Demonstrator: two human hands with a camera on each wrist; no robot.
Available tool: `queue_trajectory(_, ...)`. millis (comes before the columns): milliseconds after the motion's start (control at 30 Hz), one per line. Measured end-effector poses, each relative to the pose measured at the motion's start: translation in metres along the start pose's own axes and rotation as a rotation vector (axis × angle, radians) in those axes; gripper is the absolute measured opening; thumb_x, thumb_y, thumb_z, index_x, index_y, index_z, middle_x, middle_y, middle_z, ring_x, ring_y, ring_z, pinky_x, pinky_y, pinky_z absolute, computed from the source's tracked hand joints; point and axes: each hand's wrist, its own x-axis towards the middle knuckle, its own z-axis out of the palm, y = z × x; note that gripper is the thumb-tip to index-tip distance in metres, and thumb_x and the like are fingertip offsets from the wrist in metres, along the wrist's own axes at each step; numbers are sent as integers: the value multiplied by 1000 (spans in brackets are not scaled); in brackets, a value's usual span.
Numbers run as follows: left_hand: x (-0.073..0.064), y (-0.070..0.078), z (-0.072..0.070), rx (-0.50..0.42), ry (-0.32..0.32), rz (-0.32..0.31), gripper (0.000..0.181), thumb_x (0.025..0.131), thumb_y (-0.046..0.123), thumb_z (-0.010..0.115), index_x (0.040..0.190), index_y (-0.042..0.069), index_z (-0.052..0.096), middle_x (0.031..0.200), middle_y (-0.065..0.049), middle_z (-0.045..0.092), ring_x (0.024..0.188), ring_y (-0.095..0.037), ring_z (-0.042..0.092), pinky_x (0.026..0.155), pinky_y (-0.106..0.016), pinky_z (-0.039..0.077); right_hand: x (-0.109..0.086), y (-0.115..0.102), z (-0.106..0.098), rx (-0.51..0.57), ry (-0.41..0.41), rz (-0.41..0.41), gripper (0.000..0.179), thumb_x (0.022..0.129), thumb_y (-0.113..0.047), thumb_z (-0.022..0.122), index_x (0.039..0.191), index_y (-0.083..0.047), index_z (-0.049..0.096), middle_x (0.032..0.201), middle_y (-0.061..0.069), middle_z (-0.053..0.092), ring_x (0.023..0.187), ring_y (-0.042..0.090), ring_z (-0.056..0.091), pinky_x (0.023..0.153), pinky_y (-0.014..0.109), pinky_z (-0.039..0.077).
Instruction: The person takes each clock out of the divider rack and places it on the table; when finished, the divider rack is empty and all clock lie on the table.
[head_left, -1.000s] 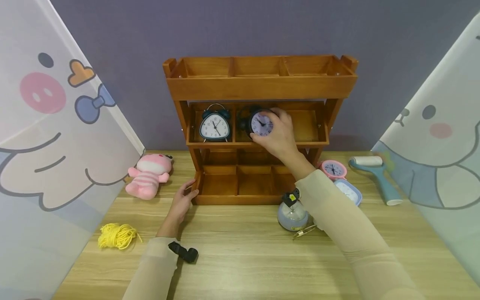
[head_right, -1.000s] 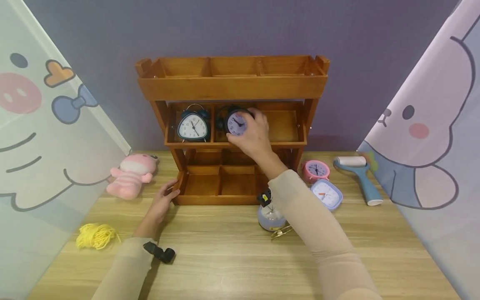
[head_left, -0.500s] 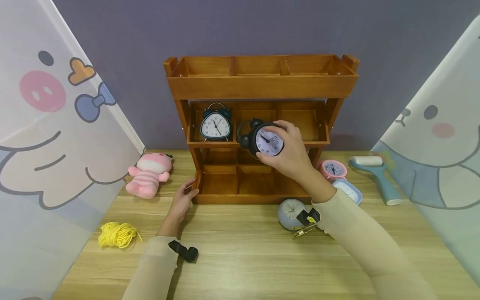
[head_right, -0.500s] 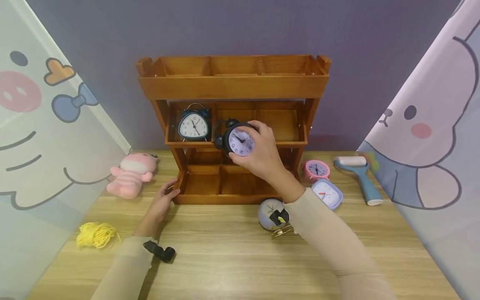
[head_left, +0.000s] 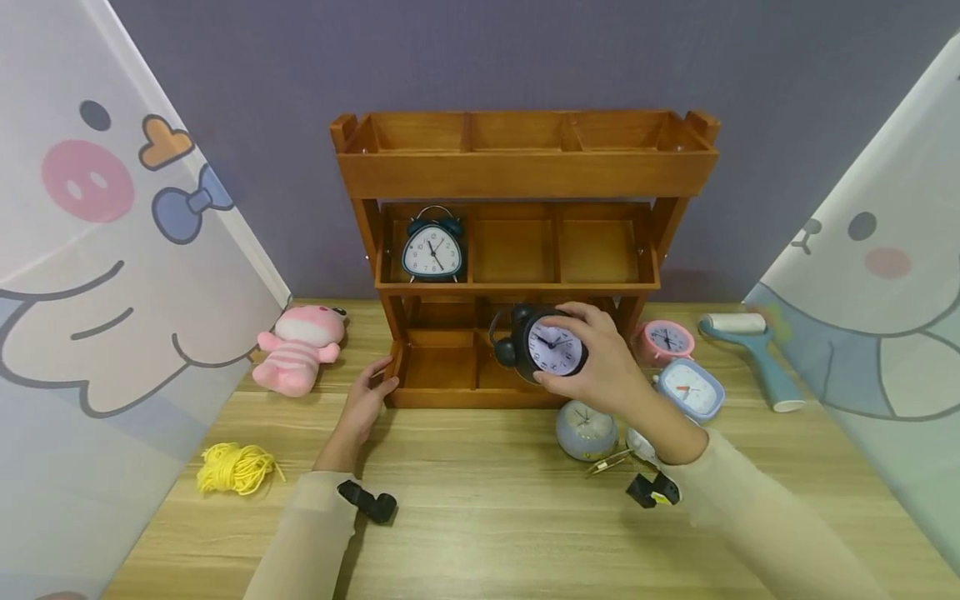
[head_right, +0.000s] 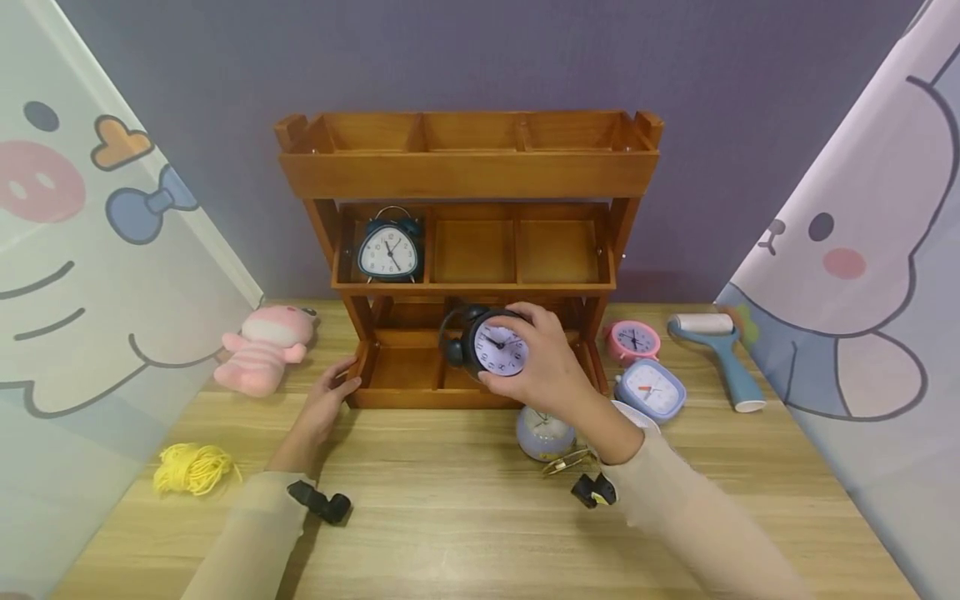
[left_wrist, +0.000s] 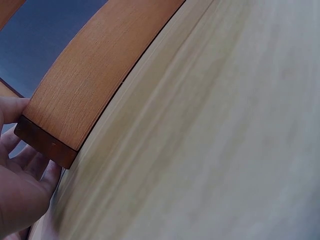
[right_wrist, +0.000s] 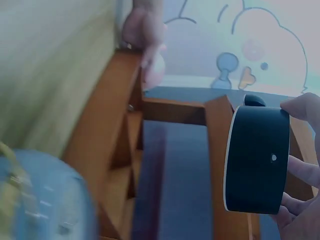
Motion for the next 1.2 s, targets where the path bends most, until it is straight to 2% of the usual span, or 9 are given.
queue_trajectory(267, 1, -4, 0, 18, 19, 18, 49, 99, 4, 53, 146, 1, 40, 150, -20, 32, 133, -36, 32, 108, -48, 26, -40, 7, 24, 24, -111, 18, 55, 65, -22, 90, 116, -14, 69, 132, 9, 50, 119, 32, 44, 86, 52, 45)
queue_trajectory(533, -1, -2, 1, 12, 4, 11, 51, 100, 5, 52, 148, 1, 36, 152, -22, 28, 135, -37, 30, 110, -49, 24, -61, 17, 50, 5, -192, 45, 58, 61, -30, 89, 114, -19, 69, 129, 4, 52, 116, 26, 46, 85, 47, 45)
queue_trajectory(867, -1, -4, 0, 34, 17, 10, 49, 99, 5, 53, 146, 2, 40, 151, -21, 29, 134, -37, 31, 109, -50, 26, -70, 36, 71, -32, -251, 82, 54, 63, -30, 89, 112, -19, 69, 128, 10, 52, 119, 34, 48, 91, 52, 43)
queue_trajectory(1067, -2, -3, 1, 25, 8, 12, 50, 99, 6, 53, 147, 2, 39, 151, -21, 28, 134, -37, 31, 109, -50, 26, -68, 41, 77, -29, -290, 84, 53, 65, -30, 89, 113, -19, 69, 126, 9, 52, 120, 33, 47, 91, 50, 44)
queue_trajectory(1200, -2, -3, 0, 13, 11, 17, 49, 99, 5, 53, 146, 1, 39, 151, -21, 28, 135, -37, 30, 109, -49, 25, -64, 41, 81, -60, -319, 73, 54, 67, -31, 87, 114, -16, 68, 127, 13, 53, 120, 36, 47, 90, 52, 44)
